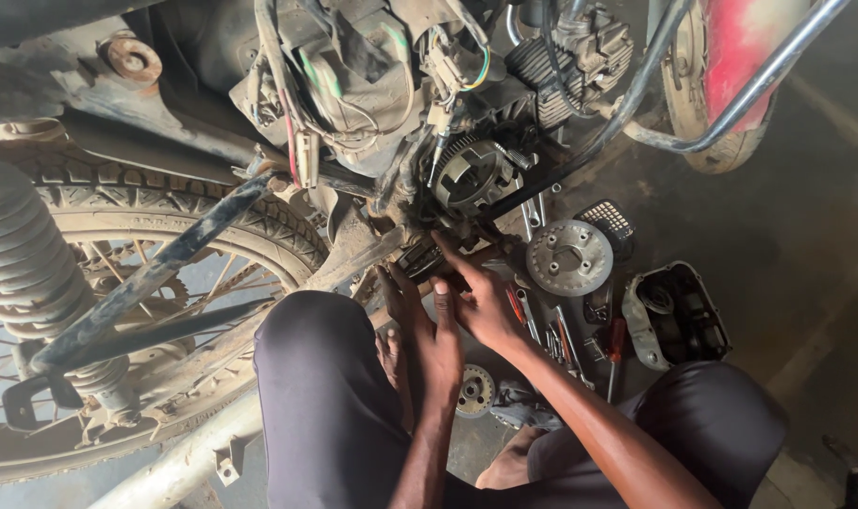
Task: Repairing and cleaning motorcycle clutch assembly parts.
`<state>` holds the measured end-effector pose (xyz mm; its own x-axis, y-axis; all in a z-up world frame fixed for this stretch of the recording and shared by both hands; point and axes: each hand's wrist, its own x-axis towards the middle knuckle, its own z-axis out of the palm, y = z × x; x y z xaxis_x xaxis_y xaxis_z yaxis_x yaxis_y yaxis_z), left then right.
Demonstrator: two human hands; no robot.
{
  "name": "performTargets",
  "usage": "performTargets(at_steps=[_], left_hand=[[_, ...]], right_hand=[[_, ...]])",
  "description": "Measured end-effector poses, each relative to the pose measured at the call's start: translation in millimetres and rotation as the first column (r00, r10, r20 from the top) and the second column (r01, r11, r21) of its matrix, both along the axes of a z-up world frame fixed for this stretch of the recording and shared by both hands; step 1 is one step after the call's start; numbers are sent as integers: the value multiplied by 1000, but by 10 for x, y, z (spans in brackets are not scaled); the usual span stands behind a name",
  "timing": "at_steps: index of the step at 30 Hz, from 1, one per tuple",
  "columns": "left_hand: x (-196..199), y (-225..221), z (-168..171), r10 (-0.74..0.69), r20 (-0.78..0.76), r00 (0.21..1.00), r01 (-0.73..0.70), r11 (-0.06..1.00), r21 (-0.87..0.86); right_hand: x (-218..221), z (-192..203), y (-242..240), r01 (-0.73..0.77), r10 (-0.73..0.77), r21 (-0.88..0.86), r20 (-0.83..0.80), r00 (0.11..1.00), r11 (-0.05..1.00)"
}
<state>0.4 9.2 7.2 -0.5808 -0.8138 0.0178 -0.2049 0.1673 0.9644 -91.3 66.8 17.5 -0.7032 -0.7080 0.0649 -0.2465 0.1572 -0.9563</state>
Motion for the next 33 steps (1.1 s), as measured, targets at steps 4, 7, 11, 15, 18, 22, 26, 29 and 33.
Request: performTargets(at_steps=[4,7,11,15,18,22,26,29,33], left_hand=[[-13,22,-36,12,-41,999,-12,1000,-2],[-25,37,-39,18,-64,998,-18,1000,-1],[-61,84,-102,51,-121,991,-50,999,12],[-10,150,-54,56,-182,982,-59,998,-10],[81,224,128,41,-183,982,-47,998,-31],[280,344,508,-32,-185,982,31,999,-8],[704,426,944,-296,-288,911,318,948,31],[813,594,955,-474,-560,679,401,879,-258],[1152,2339,-3280,-558,-213,802,552,829,-93]], right_hand=[[-2,-43,3,-10,8,-35,-63,998,999],[12,-30,14,22,-23,-13,-68,997,1000],[50,199,9,70,-67,55,-70,995,996],[-33,158,53,80,-79,10,-121,990,997],[-80,297,140,121,-113,48,-137,984,992],[-156,491,370,179,-190,-67,-256,948,982],[-282,723,586,260,-300,-223,-173,938,940],[-339,841,683,363,-386,-255,-47,921,896],[-476,745,734,418,-444,-290,-24,896,861]])
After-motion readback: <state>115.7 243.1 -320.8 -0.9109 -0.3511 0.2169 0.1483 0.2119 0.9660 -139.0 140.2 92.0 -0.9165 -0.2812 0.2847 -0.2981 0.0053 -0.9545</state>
